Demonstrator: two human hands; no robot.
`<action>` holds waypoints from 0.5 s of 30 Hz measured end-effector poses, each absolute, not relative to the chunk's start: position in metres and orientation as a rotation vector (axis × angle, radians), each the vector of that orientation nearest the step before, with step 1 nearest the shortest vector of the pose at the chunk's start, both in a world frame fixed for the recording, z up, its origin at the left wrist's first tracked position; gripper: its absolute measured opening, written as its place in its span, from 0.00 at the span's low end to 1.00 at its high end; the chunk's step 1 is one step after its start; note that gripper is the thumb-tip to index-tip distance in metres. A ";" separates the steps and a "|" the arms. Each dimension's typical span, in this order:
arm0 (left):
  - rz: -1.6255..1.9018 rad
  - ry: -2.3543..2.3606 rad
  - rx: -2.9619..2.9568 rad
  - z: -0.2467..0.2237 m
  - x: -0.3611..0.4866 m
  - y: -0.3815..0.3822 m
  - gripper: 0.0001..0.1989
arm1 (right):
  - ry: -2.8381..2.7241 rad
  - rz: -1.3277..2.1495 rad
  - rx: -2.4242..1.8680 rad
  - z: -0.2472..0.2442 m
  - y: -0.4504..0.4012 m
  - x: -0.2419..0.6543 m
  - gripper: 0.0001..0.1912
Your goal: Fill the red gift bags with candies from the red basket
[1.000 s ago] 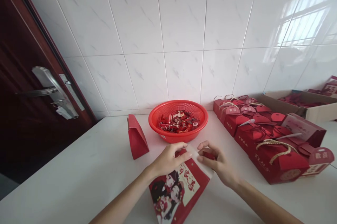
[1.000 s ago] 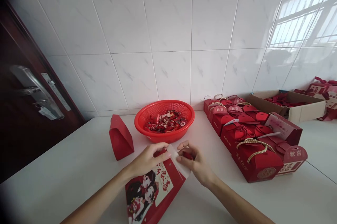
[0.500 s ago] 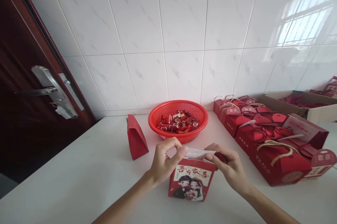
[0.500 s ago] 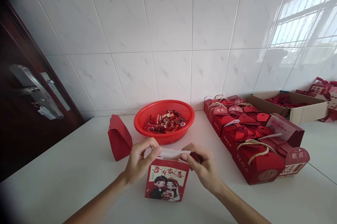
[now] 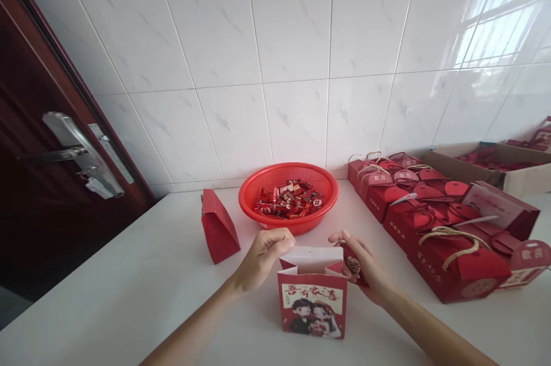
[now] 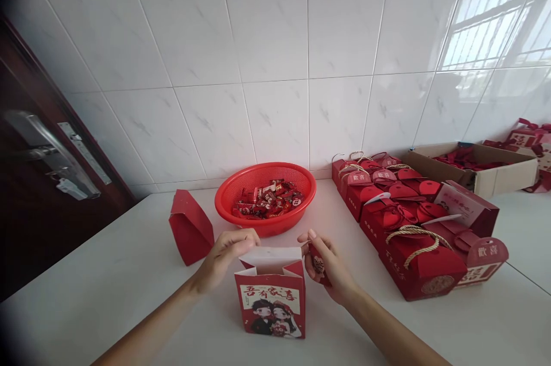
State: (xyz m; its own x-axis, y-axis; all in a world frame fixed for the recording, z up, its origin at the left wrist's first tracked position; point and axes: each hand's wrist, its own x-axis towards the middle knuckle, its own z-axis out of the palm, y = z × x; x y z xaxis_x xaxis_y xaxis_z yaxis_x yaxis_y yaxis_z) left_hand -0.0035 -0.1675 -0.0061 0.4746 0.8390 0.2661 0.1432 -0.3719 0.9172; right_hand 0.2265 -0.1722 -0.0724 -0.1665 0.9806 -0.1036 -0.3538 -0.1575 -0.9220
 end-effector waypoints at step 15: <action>-0.118 1.663 2.178 0.033 -0.028 0.001 0.05 | -0.675 1.822 -1.011 -0.094 -0.157 0.221 0.23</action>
State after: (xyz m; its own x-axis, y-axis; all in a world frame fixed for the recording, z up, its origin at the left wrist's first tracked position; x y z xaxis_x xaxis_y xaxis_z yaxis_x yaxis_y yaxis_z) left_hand -0.0277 0.0014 0.0326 0.2900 0.9084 -0.3012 0.9419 -0.2151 0.2582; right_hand 0.2214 -0.1573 -0.0943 -0.2439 0.9021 -0.3561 -0.4519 -0.4306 -0.7813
